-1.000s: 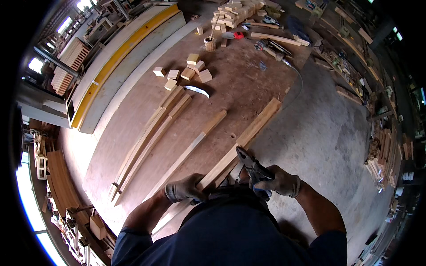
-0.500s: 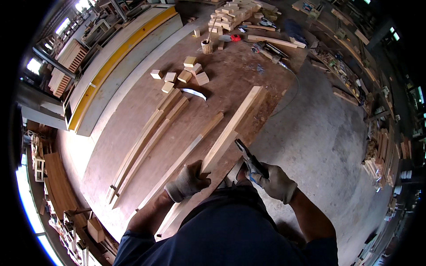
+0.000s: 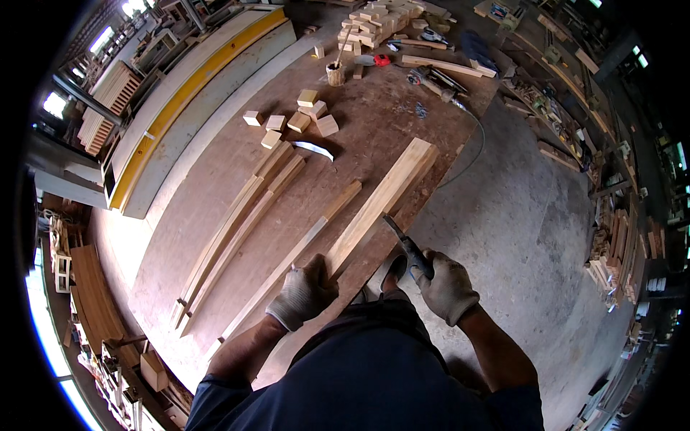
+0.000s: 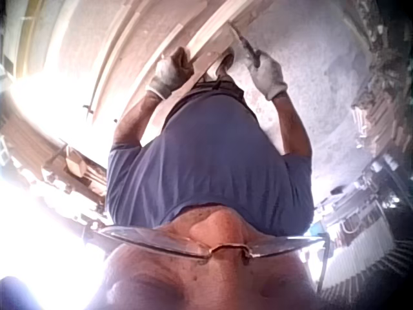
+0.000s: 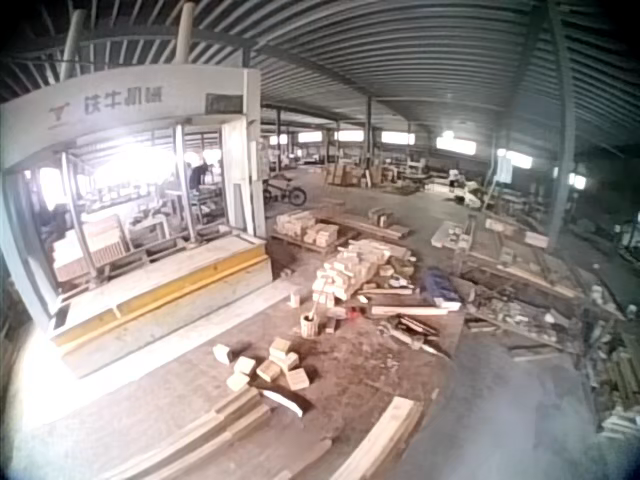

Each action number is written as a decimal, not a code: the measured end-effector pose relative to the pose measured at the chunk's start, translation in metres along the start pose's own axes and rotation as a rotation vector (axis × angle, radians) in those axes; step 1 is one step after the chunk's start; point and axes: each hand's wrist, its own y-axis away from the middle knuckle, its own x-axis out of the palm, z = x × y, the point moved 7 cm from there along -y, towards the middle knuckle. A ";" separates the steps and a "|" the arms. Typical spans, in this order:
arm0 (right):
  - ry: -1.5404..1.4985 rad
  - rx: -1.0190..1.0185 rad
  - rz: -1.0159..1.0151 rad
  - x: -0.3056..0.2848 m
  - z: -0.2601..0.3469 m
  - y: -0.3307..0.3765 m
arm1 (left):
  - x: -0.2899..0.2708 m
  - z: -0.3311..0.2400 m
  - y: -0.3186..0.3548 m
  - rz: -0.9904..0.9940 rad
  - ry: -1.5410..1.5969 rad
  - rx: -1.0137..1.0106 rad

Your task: The person uses pliers to remove nails from several wooden planks on a workbench. After removing the nails, the person stacks the planks and carries them to a nearby pile of lumber.

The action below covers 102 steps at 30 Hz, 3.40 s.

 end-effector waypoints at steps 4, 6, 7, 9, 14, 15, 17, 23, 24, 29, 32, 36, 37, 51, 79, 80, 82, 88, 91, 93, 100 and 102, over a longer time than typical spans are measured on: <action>0.171 -0.105 -0.102 -0.011 -0.003 -0.002 | -0.001 -0.002 0.000 -0.039 -0.074 0.056; 0.189 -0.094 -0.084 -0.015 -0.003 -0.004 | -0.002 -0.001 0.000 -0.071 -0.090 0.068; 0.198 -0.089 -0.075 -0.018 -0.001 -0.005 | -0.003 -0.002 0.000 -0.093 -0.085 0.064; 0.142 -0.009 0.000 -0.022 0.000 -0.006 | -0.005 -0.002 0.001 -0.109 -0.076 0.061; 0.041 0.086 0.128 -0.023 -0.017 -0.011 | -0.001 0.001 0.000 -0.068 -0.090 0.097; 0.001 0.108 0.162 -0.019 -0.025 -0.012 | -0.001 0.000 0.000 -0.075 -0.068 0.114; -0.078 0.152 0.230 -0.014 -0.036 -0.012 | -0.002 -0.004 0.001 -0.087 -0.025 0.146; -0.167 0.134 0.419 -0.008 -0.033 0.000 | 0.019 0.010 0.013 0.257 0.199 0.137; -0.206 0.154 0.457 -0.005 -0.031 0.003 | 0.021 0.007 0.015 0.336 0.355 0.111; -0.585 0.106 0.719 0.006 -0.004 0.020 | 0.035 0.004 0.035 0.684 0.712 0.016; -0.491 0.058 0.877 0.018 0.000 0.026 | 0.045 -0.003 0.049 0.962 0.873 -0.036; -0.419 0.026 0.907 0.025 0.027 0.028 | 0.036 -0.012 0.038 0.926 0.856 -0.019; -0.420 0.007 0.889 0.024 0.028 0.027 | 0.035 -0.011 0.034 0.881 0.832 -0.034; -0.497 0.122 -0.032 -0.009 -0.071 0.003 | 0.052 0.064 0.045 0.642 0.587 -0.211; 0.223 -0.057 -0.178 -0.058 -0.050 -0.001 | 0.052 0.069 0.048 0.613 0.554 -0.116; 0.219 -0.063 -0.176 -0.059 -0.049 -0.002 | 0.050 0.065 0.048 0.601 0.559 -0.119; 0.210 -0.075 -0.174 -0.061 -0.048 -0.003 | 0.046 0.058 0.047 0.579 0.567 -0.125; -0.009 0.152 0.091 -0.059 -0.060 -0.004 | 0.054 0.072 0.050 0.620 0.564 -0.133; -0.010 0.097 0.052 -0.060 -0.057 -0.004 | 0.053 0.074 0.051 0.589 0.541 -0.110; 0.024 0.052 0.018 -0.061 -0.058 -0.004 | 0.053 0.076 0.052 0.599 0.546 -0.123; 0.161 -0.020 -0.124 -0.061 -0.070 0.002 | 0.061 0.087 0.054 0.654 0.606 -0.148; 0.154 0.010 -0.054 -0.054 -0.072 -0.005 | 0.070 0.106 0.059 0.667 0.693 -0.194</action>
